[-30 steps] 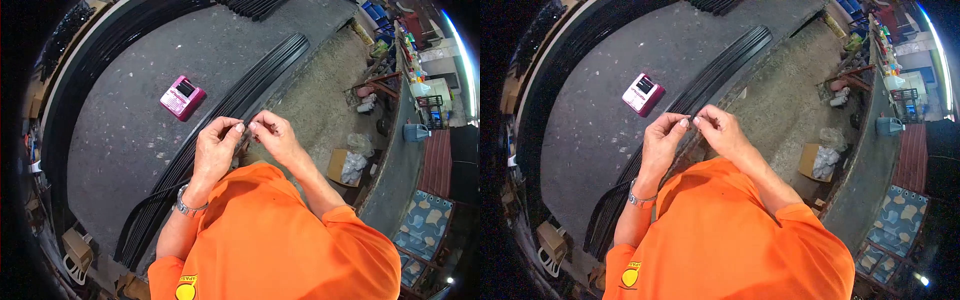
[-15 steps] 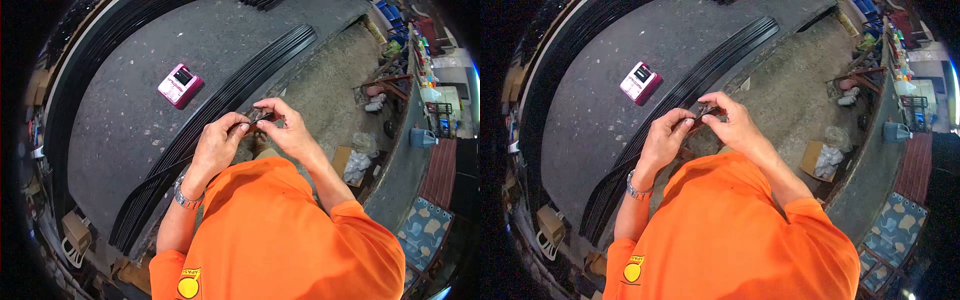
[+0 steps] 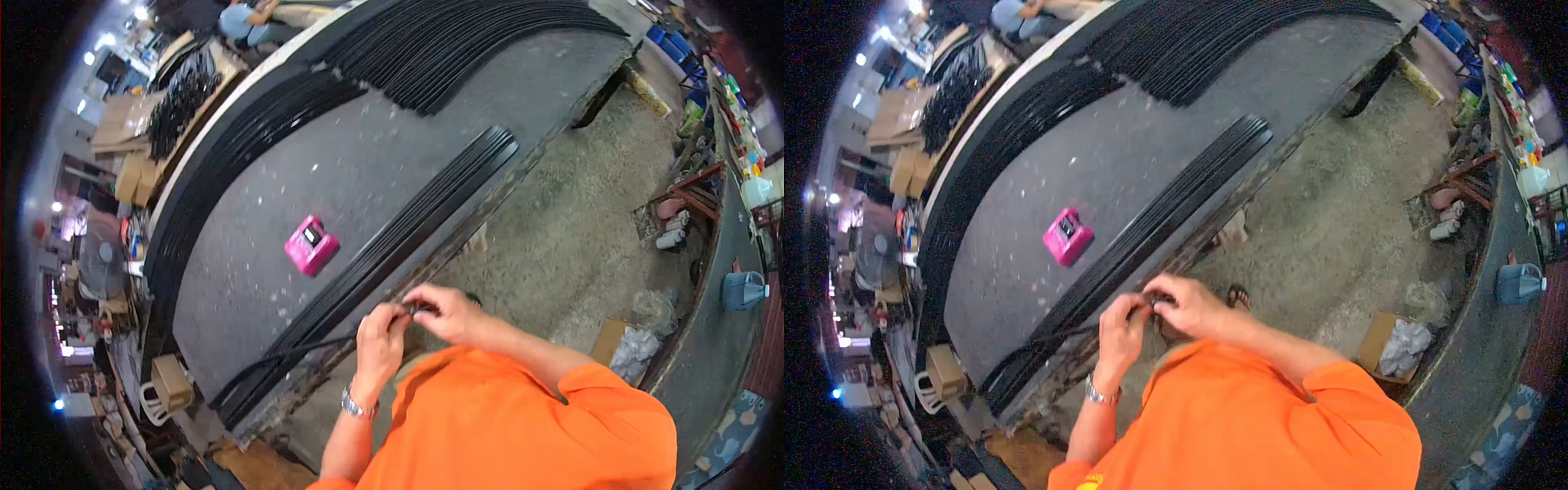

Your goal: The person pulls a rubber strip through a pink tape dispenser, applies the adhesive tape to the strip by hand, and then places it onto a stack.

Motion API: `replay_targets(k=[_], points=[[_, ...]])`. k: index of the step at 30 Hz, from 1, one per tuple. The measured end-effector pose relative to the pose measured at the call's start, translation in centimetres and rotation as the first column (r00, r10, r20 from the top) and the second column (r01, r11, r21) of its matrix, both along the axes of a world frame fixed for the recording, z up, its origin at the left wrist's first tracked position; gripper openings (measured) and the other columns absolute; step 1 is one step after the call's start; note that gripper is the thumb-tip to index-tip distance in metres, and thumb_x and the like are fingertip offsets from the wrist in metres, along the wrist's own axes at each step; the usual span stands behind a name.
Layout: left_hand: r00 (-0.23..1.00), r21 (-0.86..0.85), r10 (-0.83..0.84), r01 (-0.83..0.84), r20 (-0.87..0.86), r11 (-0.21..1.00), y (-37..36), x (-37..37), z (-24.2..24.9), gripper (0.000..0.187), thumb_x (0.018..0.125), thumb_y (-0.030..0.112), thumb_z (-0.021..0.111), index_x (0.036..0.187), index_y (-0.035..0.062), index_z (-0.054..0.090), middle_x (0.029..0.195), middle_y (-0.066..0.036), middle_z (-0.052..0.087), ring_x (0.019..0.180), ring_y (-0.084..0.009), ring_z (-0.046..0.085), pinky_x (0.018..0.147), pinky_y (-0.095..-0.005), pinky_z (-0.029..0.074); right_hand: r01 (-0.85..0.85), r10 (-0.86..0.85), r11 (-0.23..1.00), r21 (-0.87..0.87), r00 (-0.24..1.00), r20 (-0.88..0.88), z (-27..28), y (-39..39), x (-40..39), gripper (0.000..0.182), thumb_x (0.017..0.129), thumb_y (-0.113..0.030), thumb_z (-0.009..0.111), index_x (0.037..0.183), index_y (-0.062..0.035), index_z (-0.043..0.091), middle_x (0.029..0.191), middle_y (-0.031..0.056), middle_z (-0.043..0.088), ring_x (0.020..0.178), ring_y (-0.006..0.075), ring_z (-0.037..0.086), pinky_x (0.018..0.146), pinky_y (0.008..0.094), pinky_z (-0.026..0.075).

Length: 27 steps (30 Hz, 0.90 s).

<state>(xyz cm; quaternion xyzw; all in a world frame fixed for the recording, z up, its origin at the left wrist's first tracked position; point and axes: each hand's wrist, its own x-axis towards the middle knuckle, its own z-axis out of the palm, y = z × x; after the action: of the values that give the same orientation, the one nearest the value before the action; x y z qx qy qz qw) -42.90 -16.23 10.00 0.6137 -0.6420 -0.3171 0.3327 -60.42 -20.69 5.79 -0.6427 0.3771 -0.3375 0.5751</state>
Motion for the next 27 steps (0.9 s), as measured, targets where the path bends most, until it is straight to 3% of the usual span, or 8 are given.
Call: replay_targets(k=[1, 2, 10, 20, 22, 23, 26, 27], points=[[0.998, -0.046, 0.001, 0.002, 0.063, 0.999, 0.2, -0.3, -0.5, 0.007, 0.087, 0.006, 0.068, 0.092, 0.0050, 0.064, 0.090, -0.013, 0.068, 0.084, -0.0362, 0.066, 0.074, -0.0443, 0.048, -0.018, 0.018, 0.999, -0.028, 1.000, 0.002, -0.3, -0.1, -0.4, 0.029, 0.084, -0.005, 0.068, 0.113, -0.0041, 0.063, 0.102, 0.0160, 0.069, 0.096, 0.0315, 0.068, 0.084, 0.0390, 0.054], [0.992, -0.082, 0.007, 0.003, 0.127, 0.997, 0.4, -0.9, -0.2, 0.006, 0.087, 0.006, 0.068, 0.093, 0.0055, 0.065, 0.089, -0.012, 0.069, 0.084, -0.0345, 0.065, 0.076, -0.0431, 0.047, -0.036, 0.035, 0.997, -0.067, 0.999, -0.020, -0.4, -0.2, -0.8, 0.029, 0.087, -0.003, 0.067, 0.116, -0.0029, 0.063, 0.098, 0.0125, 0.069, 0.092, 0.0212, 0.068, 0.081, 0.0340, 0.055], [0.972, -0.047, -0.014, 0.026, 0.235, 0.999, 1.0, -1.5, 1.1, 0.009, 0.085, 0.004, 0.069, 0.093, 0.0063, 0.065, 0.089, -0.010, 0.068, 0.080, -0.0320, 0.063, 0.073, -0.0413, 0.045, -0.089, 0.081, 0.992, -0.092, 0.993, -0.089, 0.8, 0.1, -2.0, 0.026, 0.089, -0.011, 0.065, 0.114, -0.0069, 0.062, 0.104, 0.0157, 0.068, 0.096, 0.0356, 0.067, 0.082, 0.0440, 0.053], [0.992, -0.166, -0.022, 0.042, 0.122, 0.985, 0.8, 1.2, -0.6, 0.013, 0.084, 0.000, 0.069, 0.095, 0.0055, 0.063, 0.089, -0.012, 0.067, 0.083, -0.0340, 0.063, 0.075, -0.0422, 0.045, -0.046, -0.039, 0.924, -0.381, 0.976, -0.212, 1.5, 0.6, 0.7, 0.018, 0.089, -0.015, 0.064, 0.104, -0.0068, 0.064, 0.098, 0.0134, 0.067, 0.098, 0.0350, 0.066, 0.082, 0.0451, 0.053], [0.997, -0.206, -0.034, 0.047, 0.065, 0.977, 0.6, 2.0, -0.4, 0.013, 0.084, 0.000, 0.069, 0.094, 0.0047, 0.063, 0.087, -0.013, 0.067, 0.082, -0.0345, 0.063, 0.073, -0.0424, 0.046, -0.020, -0.064, 0.927, -0.374, 0.976, -0.209, 2.2, 0.7, 1.3, 0.016, 0.089, -0.016, 0.065, 0.101, -0.0065, 0.065, 0.097, 0.0137, 0.067, 0.096, 0.0347, 0.066, 0.081, 0.0451, 0.053], [0.999, -0.142, -0.053, 0.053, 0.008, 0.988, 0.7, 2.9, -1.0, 0.012, 0.085, 0.002, 0.070, 0.095, 0.0043, 0.064, 0.088, -0.013, 0.067, 0.081, -0.0345, 0.065, 0.072, -0.0425, 0.048, -0.005, -0.076, 0.935, -0.356, 0.974, -0.214, 2.8, 0.8, 1.6, 0.015, 0.089, -0.017, 0.065, 0.099, -0.0059, 0.066, 0.095, 0.0138, 0.068, 0.095, 0.0348, 0.067, 0.081, 0.0449, 0.053], [0.986, -0.142, -0.161, 0.153, -0.047, 0.978, 0.2, 5.1, 0.5, 0.012, 0.087, 0.002, 0.069, 0.099, 0.0009, 0.066, 0.086, -0.015, 0.068, 0.077, -0.0286, 0.069, 0.071, -0.0352, 0.053, 0.022, -0.117, 0.942, -0.336, 0.958, -0.263, 3.8, 1.4, 2.7, 0.017, 0.089, -0.019, 0.066, 0.100, -0.0058, 0.067, 0.097, 0.0136, 0.069, 0.095, 0.0349, 0.067, 0.081, 0.0437, 0.053], [0.982, -0.237, -0.183, 0.191, 0.054, 0.952, 0.0, 6.0, 1.0, 0.013, 0.087, 0.003, 0.070, 0.099, 0.0009, 0.068, 0.088, -0.015, 0.069, 0.075, -0.0278, 0.069, 0.068, -0.0353, 0.053, 0.054, -0.153, 0.936, -0.348, 0.952, -0.264, 3.9, 1.5, 3.1, 0.017, 0.089, -0.019, 0.066, 0.100, -0.0059, 0.067, 0.097, 0.0138, 0.069, 0.095, 0.0348, 0.067, 0.082, 0.0438, 0.053]])
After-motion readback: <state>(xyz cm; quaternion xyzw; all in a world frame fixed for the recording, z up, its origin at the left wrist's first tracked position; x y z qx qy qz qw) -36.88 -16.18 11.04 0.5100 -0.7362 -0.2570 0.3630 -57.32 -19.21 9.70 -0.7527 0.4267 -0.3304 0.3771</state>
